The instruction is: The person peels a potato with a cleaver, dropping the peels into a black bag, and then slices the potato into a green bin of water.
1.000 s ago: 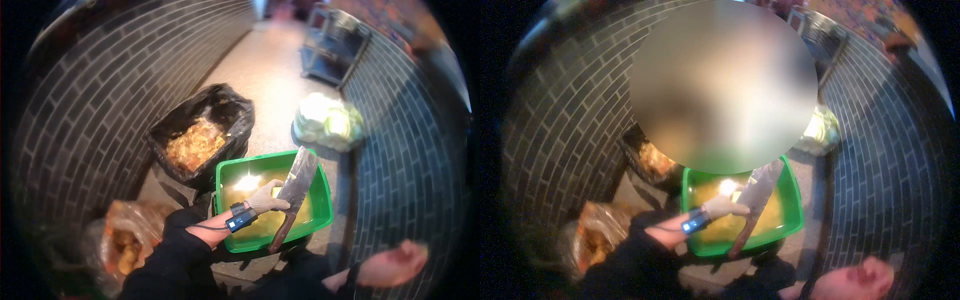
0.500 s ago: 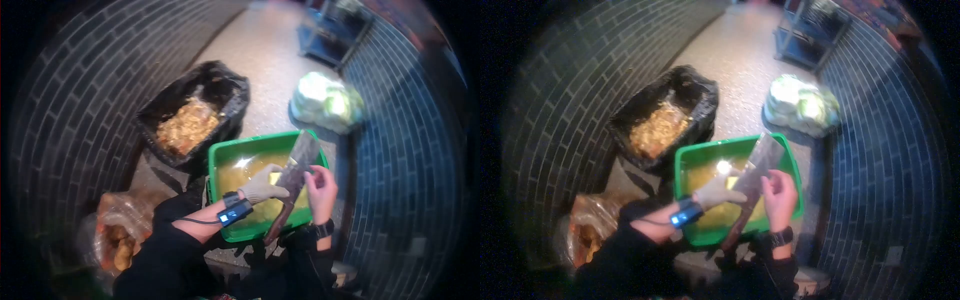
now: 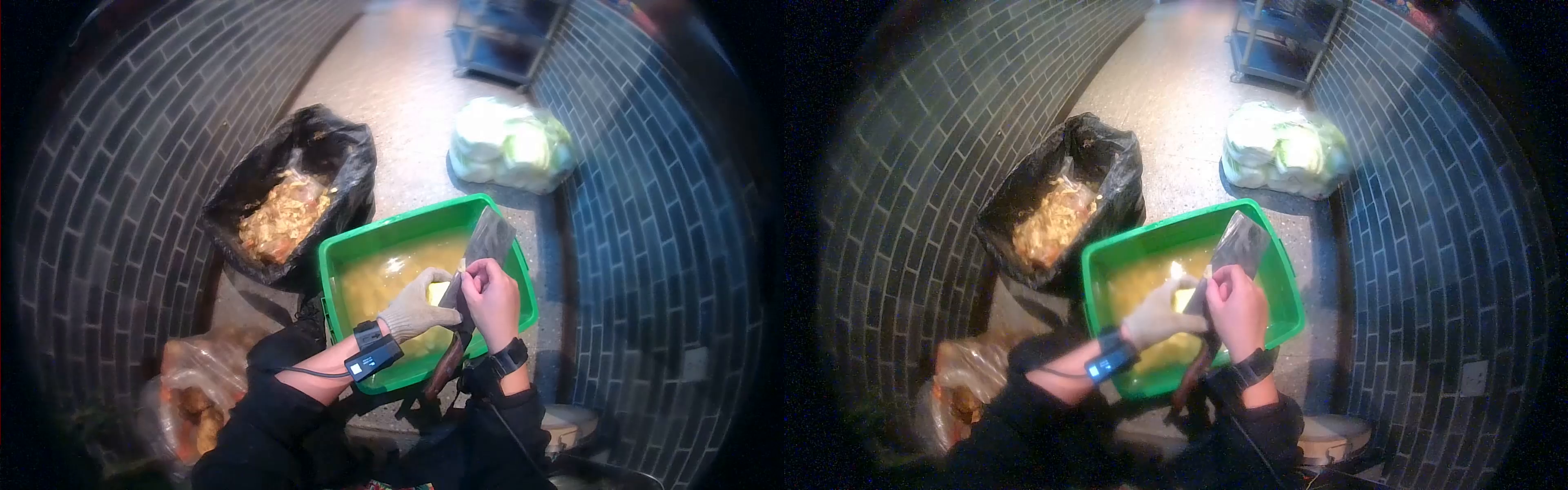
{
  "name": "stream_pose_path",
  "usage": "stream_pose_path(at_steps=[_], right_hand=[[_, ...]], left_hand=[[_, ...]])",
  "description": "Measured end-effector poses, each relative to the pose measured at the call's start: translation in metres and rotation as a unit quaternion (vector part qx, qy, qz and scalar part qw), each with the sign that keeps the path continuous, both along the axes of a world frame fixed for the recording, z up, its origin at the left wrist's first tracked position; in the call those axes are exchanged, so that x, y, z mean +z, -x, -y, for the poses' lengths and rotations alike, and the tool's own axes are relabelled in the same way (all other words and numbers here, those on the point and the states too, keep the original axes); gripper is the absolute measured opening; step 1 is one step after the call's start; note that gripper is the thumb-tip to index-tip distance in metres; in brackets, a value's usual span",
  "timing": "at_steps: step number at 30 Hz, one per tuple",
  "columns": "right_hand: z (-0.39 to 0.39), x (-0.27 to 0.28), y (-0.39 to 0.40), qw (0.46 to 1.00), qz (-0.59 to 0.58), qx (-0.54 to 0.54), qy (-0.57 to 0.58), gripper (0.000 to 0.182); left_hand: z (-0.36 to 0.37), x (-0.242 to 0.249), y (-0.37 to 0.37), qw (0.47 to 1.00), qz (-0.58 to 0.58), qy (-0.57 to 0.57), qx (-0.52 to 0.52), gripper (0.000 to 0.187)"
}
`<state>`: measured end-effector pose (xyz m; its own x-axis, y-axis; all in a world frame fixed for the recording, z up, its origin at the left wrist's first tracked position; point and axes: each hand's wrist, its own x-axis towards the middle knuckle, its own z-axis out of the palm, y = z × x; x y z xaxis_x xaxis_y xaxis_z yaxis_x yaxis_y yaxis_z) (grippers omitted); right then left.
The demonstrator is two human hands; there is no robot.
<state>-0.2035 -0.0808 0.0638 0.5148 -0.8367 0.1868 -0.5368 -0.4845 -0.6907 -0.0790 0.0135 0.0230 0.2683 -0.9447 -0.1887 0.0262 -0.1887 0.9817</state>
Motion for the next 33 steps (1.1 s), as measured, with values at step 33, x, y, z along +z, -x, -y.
stream_pose_path(at_steps=[33], right_hand=[[-0.049,0.059,-0.065,0.989,0.126,0.074,-0.026,0.018]], left_hand=[[-0.005,-0.027,-0.036,0.991,-0.107,0.021,0.077,0.057]])
